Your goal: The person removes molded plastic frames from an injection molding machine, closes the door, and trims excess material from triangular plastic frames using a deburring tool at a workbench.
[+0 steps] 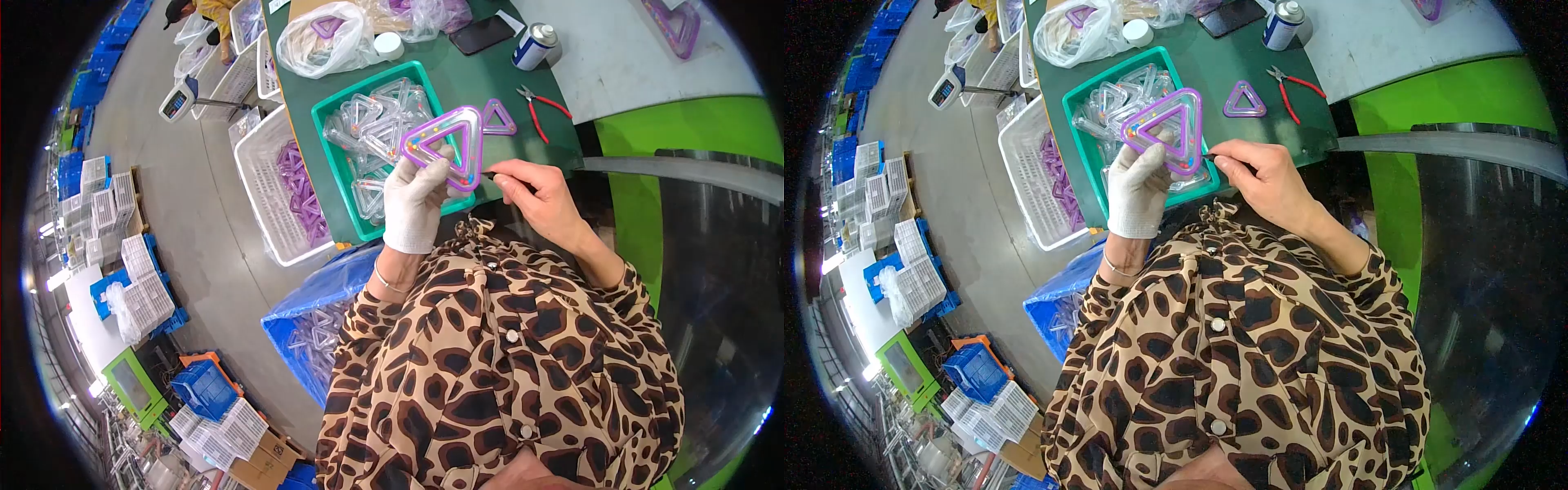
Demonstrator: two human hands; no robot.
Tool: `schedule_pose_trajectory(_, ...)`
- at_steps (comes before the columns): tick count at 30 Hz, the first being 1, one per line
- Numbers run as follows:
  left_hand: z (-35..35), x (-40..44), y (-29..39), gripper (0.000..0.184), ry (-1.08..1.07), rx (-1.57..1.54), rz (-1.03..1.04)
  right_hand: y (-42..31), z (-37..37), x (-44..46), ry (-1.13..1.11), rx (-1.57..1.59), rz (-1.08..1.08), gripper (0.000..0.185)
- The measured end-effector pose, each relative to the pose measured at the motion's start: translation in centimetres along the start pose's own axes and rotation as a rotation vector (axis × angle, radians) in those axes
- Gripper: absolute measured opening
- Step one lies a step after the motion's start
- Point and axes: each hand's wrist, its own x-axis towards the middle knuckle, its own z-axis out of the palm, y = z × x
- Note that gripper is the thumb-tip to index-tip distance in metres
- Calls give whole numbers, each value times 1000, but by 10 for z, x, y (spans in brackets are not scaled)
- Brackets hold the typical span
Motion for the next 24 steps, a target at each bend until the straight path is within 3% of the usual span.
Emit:
schedule_pose_trajectory(8, -6, -2, -4, 28, 23, 35, 12, 5, 0, -3, -38, -79, -8, 18)
schedule_pose_trajectory(10, -7, -2, -3, 28, 38, 49, 5, 5, 0, -7, -511, -62, 8, 16)
schedule_pose_trajectory(11, -5, -1, -2, 29, 30, 41, 14, 4, 1, -7, -508, -61, 8, 16)
schedule_pose_trajectory(16, 0, -5, 0, 29, -7, 8, 0, -3, 1, 7, -72, 335, 195, 12)
schedule_pose_trajectory(24, -2, -4, -1, 27, -23, -9, -12, 5, 19, 7, -15, 638, 212, 10)
